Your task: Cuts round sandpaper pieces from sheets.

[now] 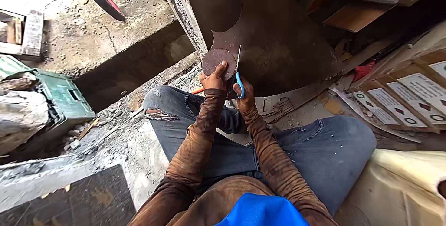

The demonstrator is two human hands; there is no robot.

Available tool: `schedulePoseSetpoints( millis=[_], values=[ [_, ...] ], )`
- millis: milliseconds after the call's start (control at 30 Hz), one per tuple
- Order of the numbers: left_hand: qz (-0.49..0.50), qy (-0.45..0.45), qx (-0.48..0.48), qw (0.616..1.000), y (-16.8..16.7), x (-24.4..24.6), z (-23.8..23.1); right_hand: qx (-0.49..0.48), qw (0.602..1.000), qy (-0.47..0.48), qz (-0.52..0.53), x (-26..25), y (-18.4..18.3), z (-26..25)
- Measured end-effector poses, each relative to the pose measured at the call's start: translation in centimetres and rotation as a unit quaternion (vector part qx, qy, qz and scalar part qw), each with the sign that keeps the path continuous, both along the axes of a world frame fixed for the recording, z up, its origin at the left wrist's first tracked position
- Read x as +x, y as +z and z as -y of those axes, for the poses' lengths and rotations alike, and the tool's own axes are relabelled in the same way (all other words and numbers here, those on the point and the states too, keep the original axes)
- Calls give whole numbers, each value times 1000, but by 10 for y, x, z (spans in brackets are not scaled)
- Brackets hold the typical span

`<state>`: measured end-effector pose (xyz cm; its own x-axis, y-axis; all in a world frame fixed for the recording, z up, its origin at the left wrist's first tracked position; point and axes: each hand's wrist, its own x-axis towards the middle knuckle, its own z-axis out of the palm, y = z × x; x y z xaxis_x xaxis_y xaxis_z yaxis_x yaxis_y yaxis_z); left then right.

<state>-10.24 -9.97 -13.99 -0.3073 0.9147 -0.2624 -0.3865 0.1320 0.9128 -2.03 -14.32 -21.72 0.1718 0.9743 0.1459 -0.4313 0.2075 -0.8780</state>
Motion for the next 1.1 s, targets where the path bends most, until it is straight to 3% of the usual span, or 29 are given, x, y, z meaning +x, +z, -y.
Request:
schedulePoseSetpoints(
  millis=[433, 600, 733, 900, 1100],
  values=[
    [-24, -10, -13, 1000, 15, -5, 10, 28, 999, -17, 15, -1, 3, 5],
    [-11, -13, 0, 1000, 12, -6, 8, 5, 997, -20, 70, 3, 5, 9],
    [22, -25, 29, 999, 14, -4, 6, 7, 989, -74, 129, 1, 11, 12],
    [-6, -22, 21, 1000, 11, -4, 0, -36, 993, 29, 106, 13, 26, 13],
    [-10, 1, 24, 1000, 15, 0, -1, -18, 996, 51, 77, 15, 21, 12]
  ],
)
